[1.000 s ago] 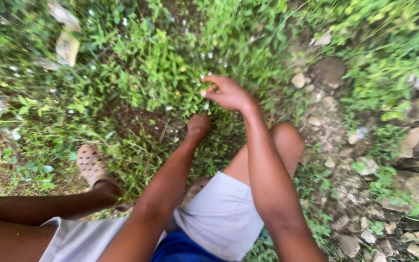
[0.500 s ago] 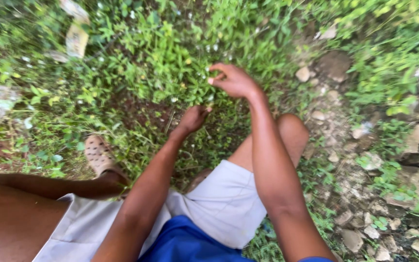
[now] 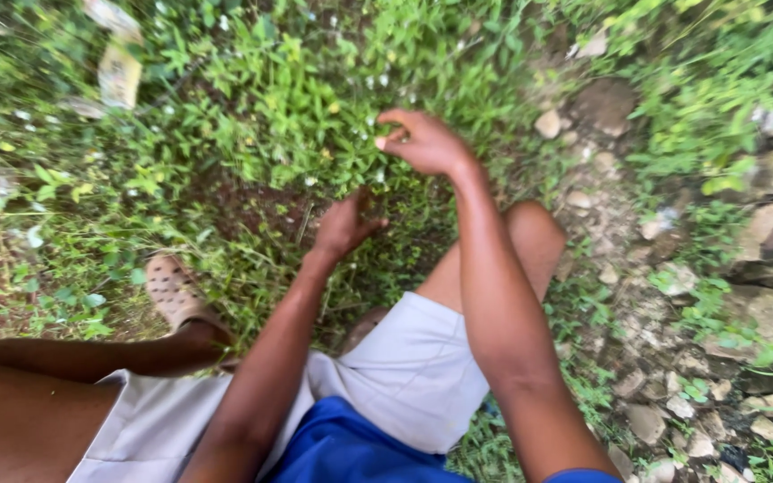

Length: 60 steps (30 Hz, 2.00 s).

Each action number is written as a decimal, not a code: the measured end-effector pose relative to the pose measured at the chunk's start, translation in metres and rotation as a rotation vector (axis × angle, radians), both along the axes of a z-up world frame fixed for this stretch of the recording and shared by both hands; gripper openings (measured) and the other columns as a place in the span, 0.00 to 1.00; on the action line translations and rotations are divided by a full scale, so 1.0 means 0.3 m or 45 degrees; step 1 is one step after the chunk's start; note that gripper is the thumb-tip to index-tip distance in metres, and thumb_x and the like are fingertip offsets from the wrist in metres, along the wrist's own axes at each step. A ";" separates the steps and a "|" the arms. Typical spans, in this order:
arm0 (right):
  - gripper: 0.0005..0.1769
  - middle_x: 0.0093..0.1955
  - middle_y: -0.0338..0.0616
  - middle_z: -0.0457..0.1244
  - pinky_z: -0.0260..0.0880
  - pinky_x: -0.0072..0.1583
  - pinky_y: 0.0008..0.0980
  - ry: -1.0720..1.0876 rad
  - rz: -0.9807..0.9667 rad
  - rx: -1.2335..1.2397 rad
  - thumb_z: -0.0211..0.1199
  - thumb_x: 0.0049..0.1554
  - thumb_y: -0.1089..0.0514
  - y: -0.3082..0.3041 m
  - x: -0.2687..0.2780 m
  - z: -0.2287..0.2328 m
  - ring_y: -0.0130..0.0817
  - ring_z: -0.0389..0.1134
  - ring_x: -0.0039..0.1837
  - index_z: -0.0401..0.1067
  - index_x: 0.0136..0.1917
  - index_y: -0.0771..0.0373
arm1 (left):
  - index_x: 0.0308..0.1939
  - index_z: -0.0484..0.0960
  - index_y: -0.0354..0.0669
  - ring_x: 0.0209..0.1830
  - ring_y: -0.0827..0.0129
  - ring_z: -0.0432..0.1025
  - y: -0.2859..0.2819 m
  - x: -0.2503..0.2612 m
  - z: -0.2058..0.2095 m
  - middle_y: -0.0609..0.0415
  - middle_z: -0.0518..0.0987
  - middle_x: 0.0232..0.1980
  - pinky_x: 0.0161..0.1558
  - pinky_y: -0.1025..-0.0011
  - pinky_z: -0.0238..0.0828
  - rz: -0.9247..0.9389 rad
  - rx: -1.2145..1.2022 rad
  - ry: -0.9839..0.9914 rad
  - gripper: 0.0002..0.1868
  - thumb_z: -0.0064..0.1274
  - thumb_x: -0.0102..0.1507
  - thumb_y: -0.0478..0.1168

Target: Weeding a patch of grass by hand in an outdoor area.

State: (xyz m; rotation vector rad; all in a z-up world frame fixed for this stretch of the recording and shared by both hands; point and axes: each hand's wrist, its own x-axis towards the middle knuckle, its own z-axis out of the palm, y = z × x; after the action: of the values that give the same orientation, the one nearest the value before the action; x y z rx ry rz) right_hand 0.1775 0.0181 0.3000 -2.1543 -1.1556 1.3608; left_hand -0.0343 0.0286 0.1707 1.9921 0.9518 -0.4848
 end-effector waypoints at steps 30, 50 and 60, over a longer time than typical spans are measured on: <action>0.31 0.67 0.47 0.67 0.70 0.66 0.44 -0.034 0.011 -0.037 0.60 0.61 0.44 0.000 0.019 -0.022 0.40 0.70 0.64 0.63 0.75 0.53 | 0.53 0.87 0.46 0.25 0.64 0.73 -0.023 -0.037 -0.259 0.47 0.86 0.38 0.31 0.60 0.75 0.880 -0.046 -0.396 0.19 0.56 0.66 0.54; 0.33 0.65 0.48 0.68 0.69 0.66 0.46 -0.038 0.033 0.079 0.61 0.60 0.41 -0.006 0.049 -0.089 0.42 0.70 0.65 0.64 0.74 0.53 | 0.61 0.74 0.37 0.57 0.55 0.75 -0.101 0.133 -0.212 0.43 0.69 0.72 0.49 0.61 0.79 -0.316 0.636 -0.495 0.24 0.49 0.59 0.27; 0.31 0.67 0.48 0.66 0.72 0.65 0.44 0.019 -0.010 0.006 0.60 0.61 0.45 -0.004 0.024 -0.010 0.40 0.69 0.66 0.63 0.75 0.54 | 0.69 0.65 0.30 0.35 0.61 0.79 -0.062 0.211 -0.194 0.33 0.70 0.66 0.28 0.67 0.80 -0.415 0.534 0.214 0.24 0.47 0.71 0.38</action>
State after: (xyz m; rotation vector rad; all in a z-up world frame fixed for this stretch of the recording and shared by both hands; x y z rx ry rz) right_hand 0.1846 0.0169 0.2969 -2.1392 -1.1423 1.3676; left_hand 0.0290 0.0101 0.1124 2.5399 0.8841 -0.6841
